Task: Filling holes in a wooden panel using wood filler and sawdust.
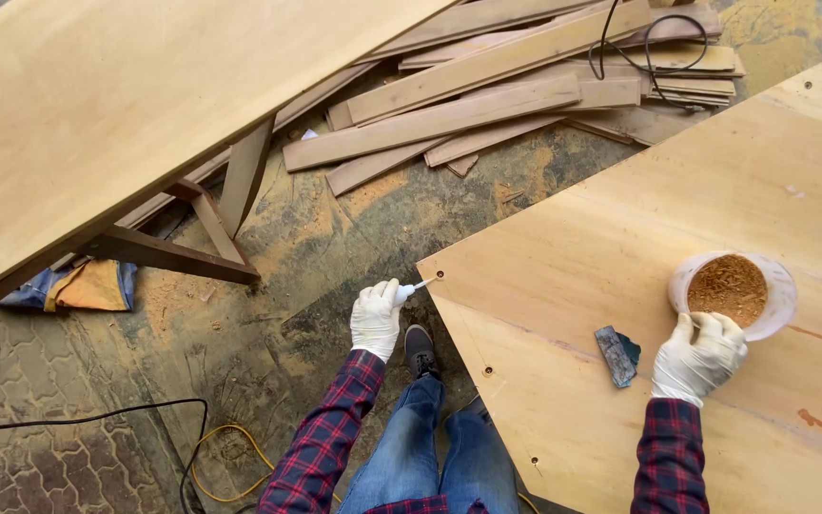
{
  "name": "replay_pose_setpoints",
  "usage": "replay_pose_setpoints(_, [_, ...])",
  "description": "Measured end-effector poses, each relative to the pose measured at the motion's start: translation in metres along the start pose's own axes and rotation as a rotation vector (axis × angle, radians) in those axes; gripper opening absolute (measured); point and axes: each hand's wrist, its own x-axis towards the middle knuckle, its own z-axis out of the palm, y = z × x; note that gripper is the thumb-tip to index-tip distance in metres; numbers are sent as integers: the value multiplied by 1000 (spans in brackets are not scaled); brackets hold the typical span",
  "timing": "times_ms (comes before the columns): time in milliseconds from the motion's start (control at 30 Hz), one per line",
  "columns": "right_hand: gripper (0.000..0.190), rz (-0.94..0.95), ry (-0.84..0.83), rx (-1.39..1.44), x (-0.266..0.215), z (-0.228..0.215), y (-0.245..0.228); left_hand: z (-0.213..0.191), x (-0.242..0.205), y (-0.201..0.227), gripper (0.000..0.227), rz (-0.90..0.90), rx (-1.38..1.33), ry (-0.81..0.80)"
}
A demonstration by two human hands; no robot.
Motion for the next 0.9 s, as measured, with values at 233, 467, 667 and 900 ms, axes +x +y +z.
replay_pose_setpoints(233, [6, -212, 39, 47, -3, 13, -8, -21, 13, 16, 23, 110, 141, 68])
replay_pose_setpoints(467, [8, -368, -193, 89, 7, -40, -106, -37, 23, 27, 14, 144, 233, 96])
replay_pose_setpoints(667, [20, -284, -271, 209, 49, -33, -106, -43, 30, 36, 14, 192, 279, 92])
replay_pose_setpoints(900, [24, -38, -538, 360, 75, 1, -83, -39, 31, 31, 14, 172, 269, 78])
